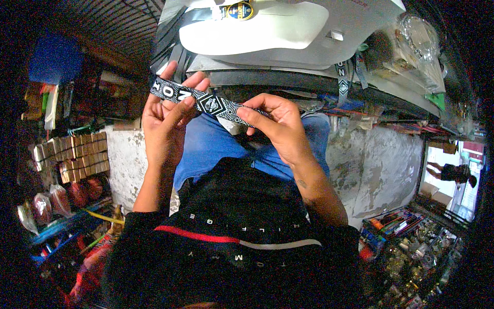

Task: The person sits on the floor and uses a sewing machine to stitch a patterned strap. They repeatedly measure the strap with a tape measure, align it under the presser foot, sew a short section, and inspect the seam. The person also handles a black strap and adjusts the sewing machine foot pedal.

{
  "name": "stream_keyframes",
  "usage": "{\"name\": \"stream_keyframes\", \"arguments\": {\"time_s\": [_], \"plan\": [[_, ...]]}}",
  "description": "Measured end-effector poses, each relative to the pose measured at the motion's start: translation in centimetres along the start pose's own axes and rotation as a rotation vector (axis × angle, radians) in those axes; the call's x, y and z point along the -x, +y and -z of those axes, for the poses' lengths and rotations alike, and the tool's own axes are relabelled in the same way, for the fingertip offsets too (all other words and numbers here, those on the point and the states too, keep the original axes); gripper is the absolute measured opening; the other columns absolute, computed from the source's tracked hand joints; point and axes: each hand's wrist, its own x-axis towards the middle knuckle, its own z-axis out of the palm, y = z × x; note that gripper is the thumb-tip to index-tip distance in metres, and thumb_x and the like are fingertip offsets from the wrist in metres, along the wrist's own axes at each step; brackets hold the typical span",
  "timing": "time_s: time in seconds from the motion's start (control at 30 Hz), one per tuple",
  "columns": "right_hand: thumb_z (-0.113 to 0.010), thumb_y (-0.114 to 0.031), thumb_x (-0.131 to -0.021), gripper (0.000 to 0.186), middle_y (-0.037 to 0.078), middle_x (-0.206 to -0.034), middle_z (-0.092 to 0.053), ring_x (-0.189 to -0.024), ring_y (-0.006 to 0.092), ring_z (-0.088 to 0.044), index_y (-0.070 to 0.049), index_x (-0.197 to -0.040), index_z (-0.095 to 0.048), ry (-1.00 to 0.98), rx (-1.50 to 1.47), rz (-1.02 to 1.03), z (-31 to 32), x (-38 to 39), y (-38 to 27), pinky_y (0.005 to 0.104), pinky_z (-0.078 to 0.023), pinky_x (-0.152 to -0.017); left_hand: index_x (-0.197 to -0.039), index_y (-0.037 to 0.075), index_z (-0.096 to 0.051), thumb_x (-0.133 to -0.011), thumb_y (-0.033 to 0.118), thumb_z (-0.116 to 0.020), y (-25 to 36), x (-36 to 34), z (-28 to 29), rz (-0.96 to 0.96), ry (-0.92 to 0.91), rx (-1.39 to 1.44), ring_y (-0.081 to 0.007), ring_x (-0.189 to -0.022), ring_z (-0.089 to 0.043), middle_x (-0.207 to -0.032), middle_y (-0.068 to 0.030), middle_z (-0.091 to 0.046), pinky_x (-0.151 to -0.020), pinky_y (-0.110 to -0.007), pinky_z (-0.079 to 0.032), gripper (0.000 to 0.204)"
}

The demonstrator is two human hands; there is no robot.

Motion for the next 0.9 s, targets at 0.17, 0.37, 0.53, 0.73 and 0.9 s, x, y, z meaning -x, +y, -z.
{"name": "stream_keyframes", "arguments": {"time_s": [0.17,0.37,0.53,0.73,0.9], "plan": [[-0.065,-0.010,-0.084,0.010,0.005,-0.082,-0.064,-0.072,0.0081,-0.059,-0.001,-0.087,-0.063,0.037,-0.113,-0.033,-0.4,0.7,-1.3,0.0208,-0.049,-0.064,-0.112,0.000,-0.055,-0.088,0.011,-0.059,0.1,-0.5,1.8,0.510,-0.075,-0.486,-0.0134,-0.064,-0.064,-0.083,-0.0116,-0.067,-0.049,-0.024,-0.051,0.027],[-0.064,-0.008,-0.083,0.005,0.003,-0.079,-0.063,-0.074,0.0076,-0.058,-0.003,-0.082,-0.062,0.044,-0.170,0.068,-1.1,1.3,-1.8,0.0205,-0.045,-0.069,-0.086,0.009,-0.070,-0.067,0.010,-0.073,0.1,1.7,-0.5,-0.767,-0.324,-1.133,-0.0145,-0.062,-0.055,-0.078,-0.0024,-0.064,-0.053,-0.025,-0.041,0.019],[-0.063,-0.011,-0.084,0.006,0.001,-0.082,-0.063,-0.080,0.0068,-0.056,-0.005,-0.084,-0.062,0.000,-0.337,0.025,-1.7,2.1,-1.8,0.0222,-0.043,-0.075,-0.092,0.015,-0.071,-0.054,0.015,-0.073,0.4,-0.2,-2.4,-1.155,-0.387,-1.204,-0.0151,-0.070,-0.050,-0.088,0.0015,-0.063,-0.061,-0.026,-0.040,0.037],[-0.066,-0.037,-0.081,0.041,0.001,-0.091,-0.057,-0.085,0.0074,-0.053,-0.005,-0.104,-0.055,0.012,-0.282,0.049,-1.0,2.7,-3.1,0.0226,-0.041,-0.076,-0.077,0.003,-0.065,-0.065,0.002,-0.070,-0.9,-0.5,-4.0,-0.738,-0.263,-0.828,-0.0230,-0.084,-0.058,-0.087,-0.0066,-0.065,-0.078,-0.031,-0.043,0.013],[-0.082,-0.030,-0.065,0.061,0.001,-0.089,-0.051,-0.086,0.0110,-0.051,-0.002,-0.110,-0.052,0.058,0.320,0.391,1.1,2.6,-3.9,0.0240,-0.039,-0.078,-0.081,0.006,-0.059,-0.082,0.005,-0.061,-2.5,-0.9,-4.5,0.405,-0.253,0.054,-0.0067,-0.073,-0.057,-0.081,-0.0011,-0.063,-0.070,-0.020,-0.043,0.002]]}}
